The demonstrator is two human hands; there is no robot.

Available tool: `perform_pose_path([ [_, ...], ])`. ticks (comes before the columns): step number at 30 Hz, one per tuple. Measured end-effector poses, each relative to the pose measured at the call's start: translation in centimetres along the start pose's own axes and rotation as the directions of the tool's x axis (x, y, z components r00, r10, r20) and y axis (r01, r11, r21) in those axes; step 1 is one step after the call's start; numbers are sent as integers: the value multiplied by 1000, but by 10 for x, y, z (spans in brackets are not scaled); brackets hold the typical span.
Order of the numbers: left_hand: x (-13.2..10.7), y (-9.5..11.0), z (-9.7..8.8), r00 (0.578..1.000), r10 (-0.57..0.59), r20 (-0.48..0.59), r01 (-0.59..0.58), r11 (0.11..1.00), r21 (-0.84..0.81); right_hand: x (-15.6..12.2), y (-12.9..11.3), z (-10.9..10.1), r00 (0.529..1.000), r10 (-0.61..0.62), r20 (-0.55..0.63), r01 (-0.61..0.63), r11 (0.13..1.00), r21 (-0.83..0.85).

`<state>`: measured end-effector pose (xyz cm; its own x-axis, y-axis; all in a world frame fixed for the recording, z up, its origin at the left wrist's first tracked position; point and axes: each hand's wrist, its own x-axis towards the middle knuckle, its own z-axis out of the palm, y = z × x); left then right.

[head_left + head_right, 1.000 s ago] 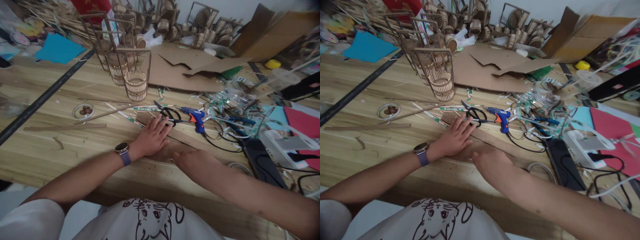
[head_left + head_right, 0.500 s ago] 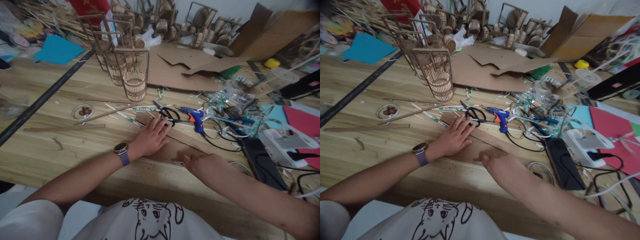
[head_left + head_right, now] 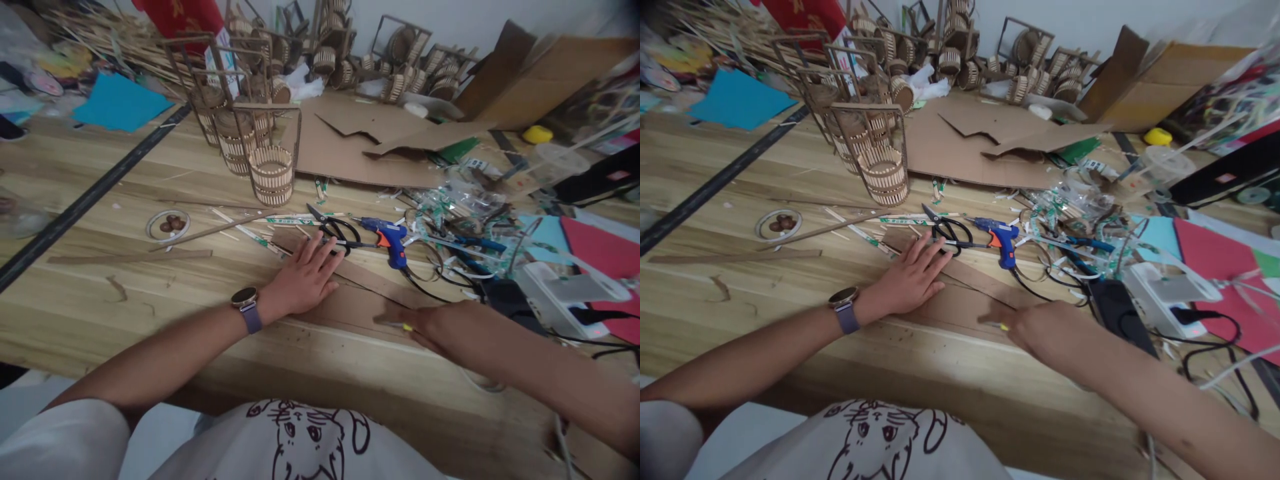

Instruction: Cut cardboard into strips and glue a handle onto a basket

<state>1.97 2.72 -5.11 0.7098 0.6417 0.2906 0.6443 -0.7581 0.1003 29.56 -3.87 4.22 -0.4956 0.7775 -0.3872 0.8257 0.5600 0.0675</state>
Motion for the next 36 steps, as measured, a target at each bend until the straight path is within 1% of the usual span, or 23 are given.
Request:
perform_pose_path([
  [1, 0, 0, 0, 1000, -2, 4, 2, 1000, -1, 0, 3, -3, 999, 18, 31, -18, 1000, -2],
  [3, 0, 1, 0, 1000, -8, 7, 8, 1000, 0, 4, 0, -10, 995, 0, 104, -1, 1000, 10],
  [5, 0, 1, 0, 1000, -15, 1, 15, 1000, 4, 12, -14, -17, 995, -42, 92, 37, 998, 55],
  [8, 0, 1, 1, 1000, -11, -5, 12, 1000, 14, 31, -43, -24, 995, -99, 11, 98, 993, 67],
  [10, 0, 1, 1, 1000, -8, -7, 9, 1000, 23, 42, -58, -26, 993, -116, 15, 115, 992, 58],
  [13, 0, 1, 0, 1000, -8, -9, 8, 1000, 28, 51, -69, -26, 991, -128, 28, 127, 990, 59],
  [16, 0, 1, -2, 1000, -12, -10, 12, 1000, 20, 53, -71, -27, 991, -135, 18, 134, 990, 51],
  [19, 0, 2, -2, 1000, -15, -5, 15, 1000, 9, 54, -71, -29, 990, -133, 37, 133, 991, 14],
  [24, 0, 1, 0, 1000, -14, 9, 14, 1000, 3, 56, -77, -27, 991, -135, 9, 135, 989, -67],
  [27, 0, 0, 0, 1000, -4, 17, 4, 1000, 8, 57, -81, -27, 992, -124, 36, 128, 981, -147],
  [30, 0, -1, -1, 1000, 3, 19, -3, 1000, 11, 55, -83, -29, 989, -135, 54, 143, 971, -191],
  [33, -1, -2, -2, 1000, 5, 19, -5, 1000, 6, 52, -80, -31, 990, -125, 63, 135, 973, -185],
  [36, -1, -3, 0, 1000, 13, 4, -13, 1000, -3, 46, -74, -26, 993, -95, 71, 104, 985, -135],
])
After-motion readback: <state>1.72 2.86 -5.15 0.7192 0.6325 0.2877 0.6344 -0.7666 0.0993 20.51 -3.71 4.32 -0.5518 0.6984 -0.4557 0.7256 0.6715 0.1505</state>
